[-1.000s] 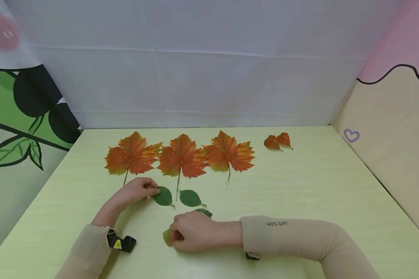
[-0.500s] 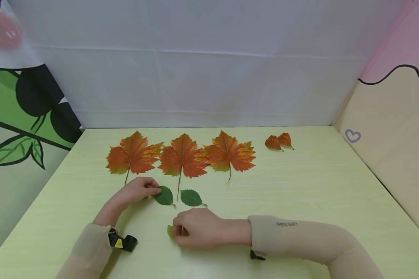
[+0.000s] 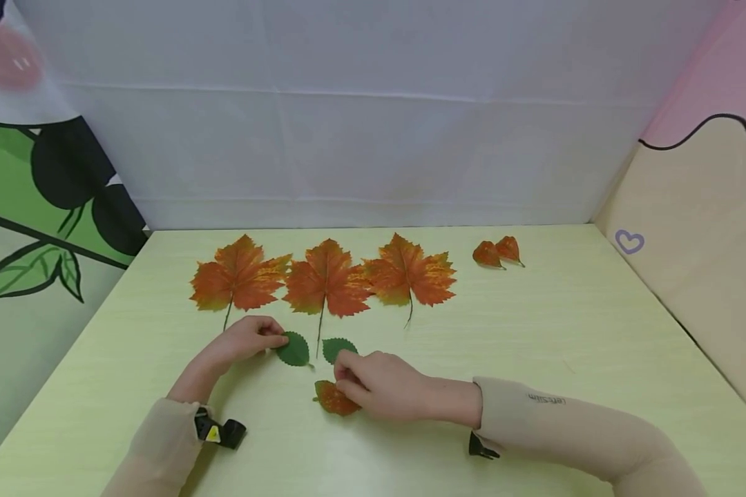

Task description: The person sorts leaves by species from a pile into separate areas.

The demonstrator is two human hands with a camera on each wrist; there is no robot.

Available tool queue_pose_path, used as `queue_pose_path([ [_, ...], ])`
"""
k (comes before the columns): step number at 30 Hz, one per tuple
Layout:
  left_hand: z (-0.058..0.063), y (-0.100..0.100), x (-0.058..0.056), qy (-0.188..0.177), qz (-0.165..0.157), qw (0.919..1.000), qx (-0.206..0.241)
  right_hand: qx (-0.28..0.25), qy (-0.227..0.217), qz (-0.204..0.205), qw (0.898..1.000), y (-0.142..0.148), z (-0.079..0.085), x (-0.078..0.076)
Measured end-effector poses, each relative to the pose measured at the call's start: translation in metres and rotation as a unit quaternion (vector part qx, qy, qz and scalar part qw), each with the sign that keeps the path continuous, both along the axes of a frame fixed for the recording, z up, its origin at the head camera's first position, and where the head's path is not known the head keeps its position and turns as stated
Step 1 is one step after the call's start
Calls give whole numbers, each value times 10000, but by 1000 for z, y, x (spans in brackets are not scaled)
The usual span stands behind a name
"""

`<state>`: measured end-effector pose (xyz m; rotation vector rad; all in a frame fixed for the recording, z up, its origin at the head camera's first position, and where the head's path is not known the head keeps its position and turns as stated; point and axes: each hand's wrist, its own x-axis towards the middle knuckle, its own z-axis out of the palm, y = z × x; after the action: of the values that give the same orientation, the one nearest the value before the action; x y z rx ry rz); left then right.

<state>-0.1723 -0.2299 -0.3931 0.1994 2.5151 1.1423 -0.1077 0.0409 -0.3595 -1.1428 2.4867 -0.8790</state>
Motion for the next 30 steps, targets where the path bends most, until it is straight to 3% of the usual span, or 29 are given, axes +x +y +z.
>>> queue_pose_path([
  [14,0,0,0,-12,39,10000,-55,-516,153,-891,9946,39,9,-17],
  [21,1,0,1,-16,35,10000,-48,-984,324,-1395,9848,59,8,-30],
  [30,0,0,1,-44,8,10000,14,-940,559,-2040,9728,87,9,-53],
])
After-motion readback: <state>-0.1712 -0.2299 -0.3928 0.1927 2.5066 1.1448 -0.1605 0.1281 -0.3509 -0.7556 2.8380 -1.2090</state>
